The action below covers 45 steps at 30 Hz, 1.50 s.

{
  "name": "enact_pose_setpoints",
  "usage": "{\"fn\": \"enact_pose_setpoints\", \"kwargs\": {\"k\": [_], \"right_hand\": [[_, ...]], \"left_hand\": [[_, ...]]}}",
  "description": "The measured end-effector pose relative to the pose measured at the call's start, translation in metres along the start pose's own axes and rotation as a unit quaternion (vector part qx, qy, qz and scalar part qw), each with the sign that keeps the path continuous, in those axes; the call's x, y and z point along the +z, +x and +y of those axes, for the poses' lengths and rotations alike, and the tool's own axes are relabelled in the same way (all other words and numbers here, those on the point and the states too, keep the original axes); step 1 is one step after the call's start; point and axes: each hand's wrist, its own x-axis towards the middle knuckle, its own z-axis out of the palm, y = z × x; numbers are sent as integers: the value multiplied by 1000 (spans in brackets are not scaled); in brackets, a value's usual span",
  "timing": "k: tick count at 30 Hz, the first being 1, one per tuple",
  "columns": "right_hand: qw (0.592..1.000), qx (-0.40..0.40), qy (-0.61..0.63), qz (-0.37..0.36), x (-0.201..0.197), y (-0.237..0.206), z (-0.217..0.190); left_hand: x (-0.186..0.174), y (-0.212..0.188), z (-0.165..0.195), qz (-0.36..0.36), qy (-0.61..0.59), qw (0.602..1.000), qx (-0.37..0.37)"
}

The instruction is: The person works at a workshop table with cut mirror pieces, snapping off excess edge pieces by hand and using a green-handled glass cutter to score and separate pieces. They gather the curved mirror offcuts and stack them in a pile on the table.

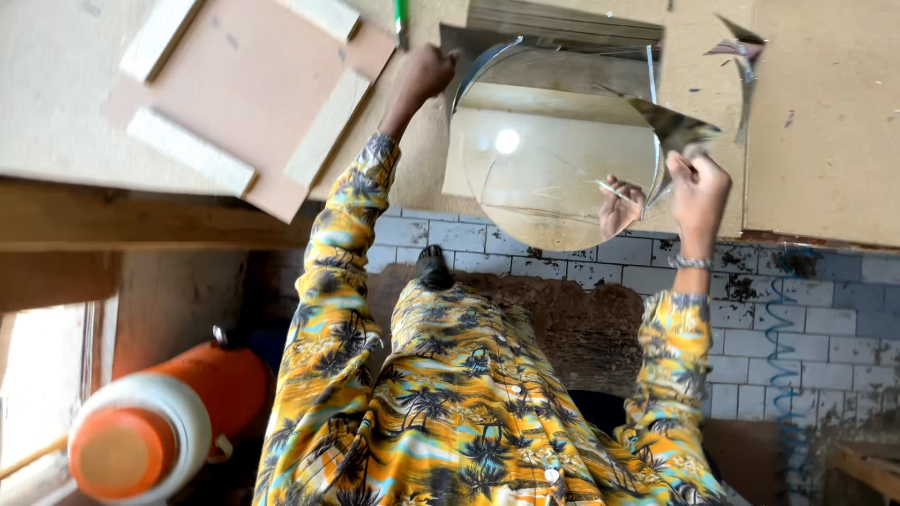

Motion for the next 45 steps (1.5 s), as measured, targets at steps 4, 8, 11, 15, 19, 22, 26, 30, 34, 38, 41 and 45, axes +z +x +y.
{"fn": "enact_pose_setpoints", "kwargs": {"k": [4,8,11,15,19,22,26,30,34,38,41,45], "right_hand": [[999,0,16,-41,20,53,-4],[995,-2,4,-95,43,95,-2],[984,-78,-100,-125,55,119,1],[967,-85,-176,-166,62,150,11],[960,-84,-169,-206,69,181,28],[962,-18,-148,-228,76,192,40],[973,39,-108,-202,82,191,54],[980,-8,-129,-150,87,190,65],[982,-28,-166,-90,87,200,73],[982,-17,-158,-101,79,205,70],[969,-155,-178,-67,78,209,59],[925,-247,-82,-275,90,227,38]], "left_hand": [[18,11,-17,53,150,984,81],[50,5,-35,228,232,927,187],[69,2,-36,252,246,920,171],[85,6,-31,93,177,980,3],[93,16,-32,56,168,982,-72],[98,20,-36,47,153,981,-113],[100,19,-41,47,154,980,-119],[93,17,-43,85,193,971,-110],[85,15,-40,100,215,965,-115],[93,12,-33,75,225,959,-153],[102,13,-26,122,191,967,-114],[113,15,-7,126,224,964,-72]]}}
